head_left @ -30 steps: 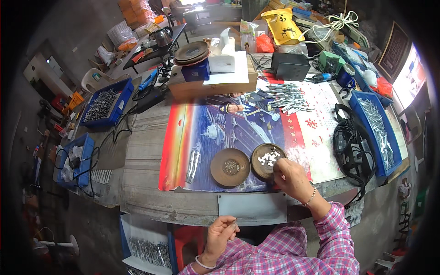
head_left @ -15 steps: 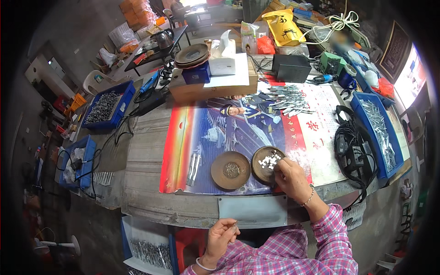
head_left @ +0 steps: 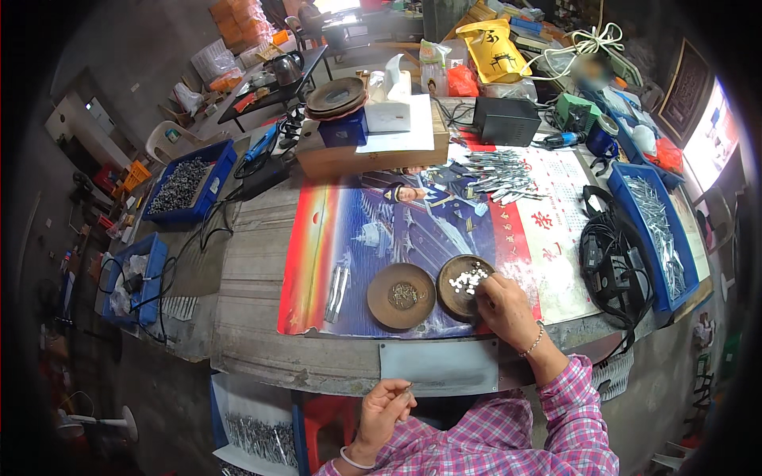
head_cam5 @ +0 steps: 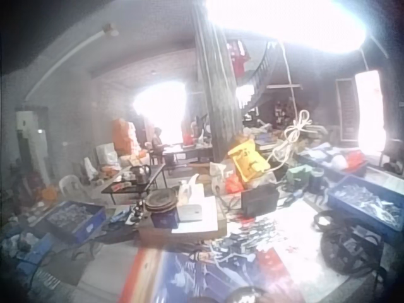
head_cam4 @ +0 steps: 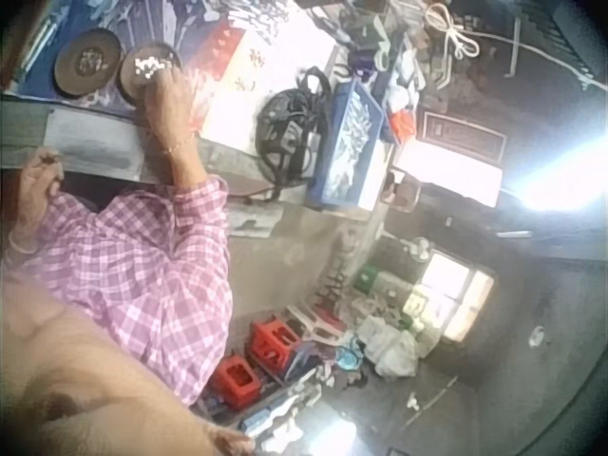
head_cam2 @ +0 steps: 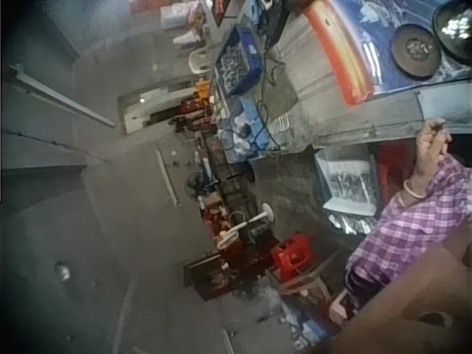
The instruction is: The person picks small metal and plastic components from shallow bowls and assembles them together by hand.
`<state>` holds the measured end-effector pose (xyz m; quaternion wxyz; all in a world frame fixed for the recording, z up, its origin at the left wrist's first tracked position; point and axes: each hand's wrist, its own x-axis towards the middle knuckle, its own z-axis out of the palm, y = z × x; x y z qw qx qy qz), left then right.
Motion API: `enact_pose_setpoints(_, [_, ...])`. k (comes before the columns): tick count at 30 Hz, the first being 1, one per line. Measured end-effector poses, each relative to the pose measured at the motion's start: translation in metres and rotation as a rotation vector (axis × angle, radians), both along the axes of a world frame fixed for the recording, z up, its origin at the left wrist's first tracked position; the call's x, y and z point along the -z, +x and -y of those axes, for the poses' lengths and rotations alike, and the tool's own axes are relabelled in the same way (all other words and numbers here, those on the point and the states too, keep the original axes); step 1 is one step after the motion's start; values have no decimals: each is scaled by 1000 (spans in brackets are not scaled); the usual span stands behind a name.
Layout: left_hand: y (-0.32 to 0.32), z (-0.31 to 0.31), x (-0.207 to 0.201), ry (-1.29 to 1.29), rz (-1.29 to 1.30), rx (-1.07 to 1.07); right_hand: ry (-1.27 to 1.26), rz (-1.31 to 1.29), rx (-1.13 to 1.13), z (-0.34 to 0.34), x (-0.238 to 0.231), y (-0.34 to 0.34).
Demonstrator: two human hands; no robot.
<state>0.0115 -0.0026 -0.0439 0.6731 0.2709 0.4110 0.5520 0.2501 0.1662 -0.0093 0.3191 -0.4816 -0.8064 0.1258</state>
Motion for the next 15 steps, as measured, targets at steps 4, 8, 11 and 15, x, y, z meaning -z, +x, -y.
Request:
enact_pose_setpoints(4, [0,0,-1,3,-4,3,18,22,14,1,-3,-1])
enact_pose_setpoints(8, [1,-1,-1,10,-4,7,15,-91,39,3,-16,3])
enact_pose_setpoints(11, [0,-1,-1,-11,-11,5,21,-233,42,14,-38,3])
enact_pose_setpoints(15, [-4,2,-1,-21,-4,21,140,-554,-54,51,-95,3])
